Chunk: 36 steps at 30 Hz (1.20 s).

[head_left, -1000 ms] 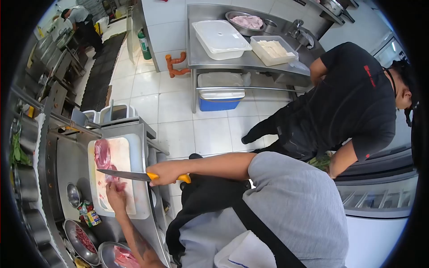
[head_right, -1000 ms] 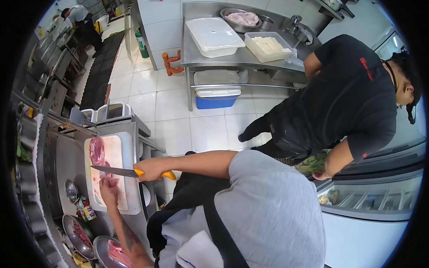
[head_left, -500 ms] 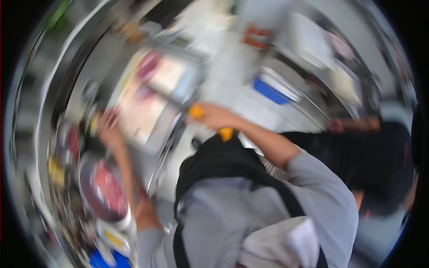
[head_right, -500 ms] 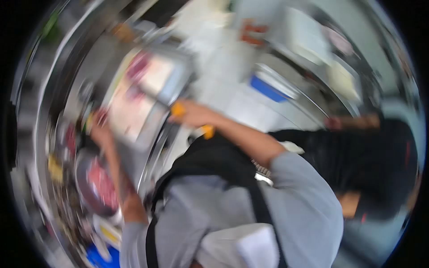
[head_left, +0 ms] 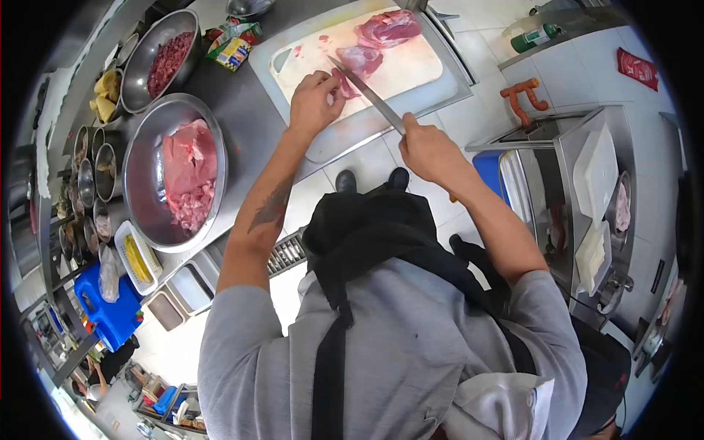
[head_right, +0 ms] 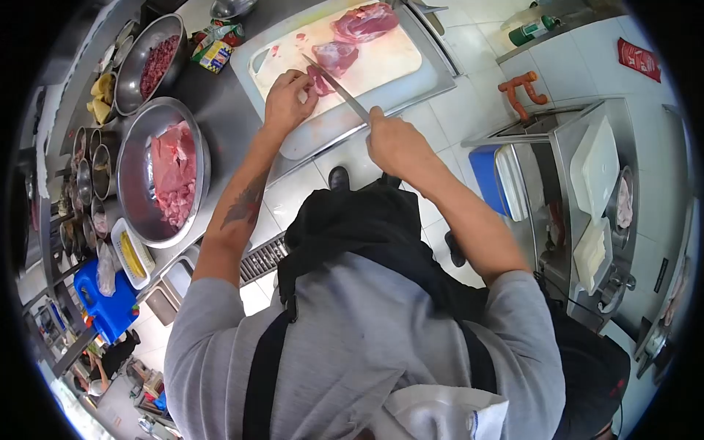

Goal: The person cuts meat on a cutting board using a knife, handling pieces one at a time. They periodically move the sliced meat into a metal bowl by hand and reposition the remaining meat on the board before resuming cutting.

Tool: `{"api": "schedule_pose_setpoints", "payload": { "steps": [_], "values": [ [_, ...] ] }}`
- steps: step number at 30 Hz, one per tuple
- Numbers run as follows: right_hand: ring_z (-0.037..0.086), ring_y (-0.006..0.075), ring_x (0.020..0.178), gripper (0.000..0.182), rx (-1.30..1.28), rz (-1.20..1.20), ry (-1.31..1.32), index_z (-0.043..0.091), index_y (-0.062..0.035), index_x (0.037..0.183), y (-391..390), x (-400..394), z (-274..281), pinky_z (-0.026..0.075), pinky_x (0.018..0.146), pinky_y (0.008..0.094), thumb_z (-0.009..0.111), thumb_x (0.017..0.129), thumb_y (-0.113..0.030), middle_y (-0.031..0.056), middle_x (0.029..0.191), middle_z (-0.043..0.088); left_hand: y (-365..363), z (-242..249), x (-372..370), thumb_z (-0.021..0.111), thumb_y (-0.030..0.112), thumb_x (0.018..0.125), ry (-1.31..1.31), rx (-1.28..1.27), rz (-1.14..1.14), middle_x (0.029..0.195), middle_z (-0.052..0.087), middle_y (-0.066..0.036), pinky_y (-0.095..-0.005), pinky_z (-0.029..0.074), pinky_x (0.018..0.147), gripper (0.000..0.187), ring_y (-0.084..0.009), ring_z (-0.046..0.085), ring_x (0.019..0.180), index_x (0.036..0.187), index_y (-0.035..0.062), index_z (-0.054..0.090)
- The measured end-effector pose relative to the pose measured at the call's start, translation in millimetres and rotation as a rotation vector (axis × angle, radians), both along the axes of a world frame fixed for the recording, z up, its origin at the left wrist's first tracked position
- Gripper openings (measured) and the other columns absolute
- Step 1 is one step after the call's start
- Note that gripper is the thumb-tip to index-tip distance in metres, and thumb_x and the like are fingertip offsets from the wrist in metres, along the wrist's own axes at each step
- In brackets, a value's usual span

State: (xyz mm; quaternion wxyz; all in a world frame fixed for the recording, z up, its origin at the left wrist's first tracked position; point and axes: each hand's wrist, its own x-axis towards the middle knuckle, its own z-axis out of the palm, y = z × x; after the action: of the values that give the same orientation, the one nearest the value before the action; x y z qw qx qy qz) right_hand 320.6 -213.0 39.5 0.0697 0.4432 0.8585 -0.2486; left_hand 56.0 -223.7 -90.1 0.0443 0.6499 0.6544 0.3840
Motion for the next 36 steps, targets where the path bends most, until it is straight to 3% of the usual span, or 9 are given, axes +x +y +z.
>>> {"api": "schedule_pose_setpoints", "payload": {
  "steps": [5,12,17,20,21,24,26,31,36],
  "values": [
    [0.071,0.0529,0.091,0.036,-0.211,-0.015,-0.149,0.051,0.0095,0.128,-22.8,-0.6,25.8,0.055,0.086,0.0615,0.050,0.098,-0.010,0.0365,0.093,0.071,5.4,-3.2,-1.6,0.075,0.013,0.081,0.022,0.012,-0.002,0.099,0.071,-0.009,-0.0419,0.056,0.085,0.016,-0.0310,0.068,0.093,0.095,0.0057,0.075],
    [0.074,0.0482,0.084,0.045,-0.039,0.046,0.217,0.049,0.0086,0.137,59.6,-91.7,-80.6,0.060,0.076,0.0552,0.049,0.098,-0.014,0.0368,0.101,0.072,-6.5,-1.8,-5.3,0.076,0.011,0.083,0.035,0.015,-0.019,0.098,0.071,-0.009,-0.0390,0.056,0.084,0.016,-0.0270,0.070,0.094,0.099,0.0069,0.073],
    [0.051,0.0145,0.044,0.027,-0.640,-0.291,0.430,0.051,-0.0038,0.119,64.9,-52.4,4.7,0.045,0.042,0.0336,0.057,0.105,-0.026,0.0056,0.070,0.057,19.2,-11.1,-56.5,0.068,0.013,0.097,-0.522,-0.137,0.321,0.094,0.075,-0.006,-0.0291,0.058,0.079,0.017,-0.0137,0.071,0.088,0.113,0.0080,0.073],
    [0.038,0.0065,0.042,0.022,-1.140,-0.425,0.647,0.052,-0.0097,0.117,60.5,-29.2,25.3,0.038,0.039,0.0263,0.059,0.105,-0.026,-0.0035,0.069,0.046,48.8,15.7,-68.9,0.066,0.013,0.099,-1.022,-0.203,0.163,0.091,0.076,-0.006,-0.0280,0.056,0.079,0.020,-0.0136,0.071,0.085,0.116,0.0058,0.075],
    [0.038,0.0065,0.042,0.022,-1.134,-0.426,0.659,0.052,-0.0097,0.117,58.3,-25.4,28.9,0.038,0.039,0.0263,0.059,0.105,-0.026,-0.0035,0.069,0.046,57.7,13.1,-74.4,0.065,0.013,0.099,-0.362,-0.187,0.138,0.090,0.076,-0.006,-0.0277,0.054,0.077,0.021,-0.0133,0.069,0.082,0.114,0.0053,0.078],
    [0.038,0.0056,0.047,0.016,-1.151,-0.442,0.728,0.050,-0.0097,0.107,51.6,-12.7,32.0,0.038,0.042,0.0278,0.055,0.107,-0.025,-0.0022,0.071,0.046,67.5,34.3,-66.9,0.065,0.021,0.095,-0.273,-0.428,-0.048,0.095,0.079,-0.013,-0.0365,0.058,0.081,0.024,-0.0244,0.075,0.088,0.109,0.0089,0.081],
    [0.039,0.0065,0.047,0.015,-1.025,-0.514,0.704,0.050,-0.0095,0.110,45.9,-3.7,30.1,0.038,0.041,0.0280,0.054,0.107,-0.024,-0.0016,0.072,0.047,58.2,50.1,-51.5,0.069,0.015,0.096,-0.168,-0.490,-0.127,0.093,0.075,-0.007,-0.0308,0.056,0.078,0.019,-0.0142,0.066,0.078,0.109,0.0058,0.080],
    [0.039,0.0048,0.043,0.016,-0.967,-0.557,0.680,0.051,-0.0117,0.120,35.5,29.5,17.3,0.039,0.038,0.0254,0.053,0.107,-0.022,-0.0038,0.069,0.046,15.4,51.9,2.4,0.075,0.012,0.083,0.179,-0.420,-0.323,0.099,0.067,-0.015,-0.0413,0.055,0.097,0.027,-0.0358,0.066,0.107,0.110,0.0086,0.077],
    [0.042,0.0068,0.047,0.017,-0.918,-0.591,0.654,0.051,-0.0083,0.115,19.4,56.4,3.6,0.041,0.041,0.0269,0.052,0.109,-0.024,-0.0021,0.071,0.047,31.8,58.8,-8.4,0.079,0.015,0.088,0.074,-0.498,-0.351,0.084,0.069,-0.009,-0.0386,0.056,0.080,0.018,-0.0258,0.069,0.085,0.097,0.0034,0.069]
  ]
}}
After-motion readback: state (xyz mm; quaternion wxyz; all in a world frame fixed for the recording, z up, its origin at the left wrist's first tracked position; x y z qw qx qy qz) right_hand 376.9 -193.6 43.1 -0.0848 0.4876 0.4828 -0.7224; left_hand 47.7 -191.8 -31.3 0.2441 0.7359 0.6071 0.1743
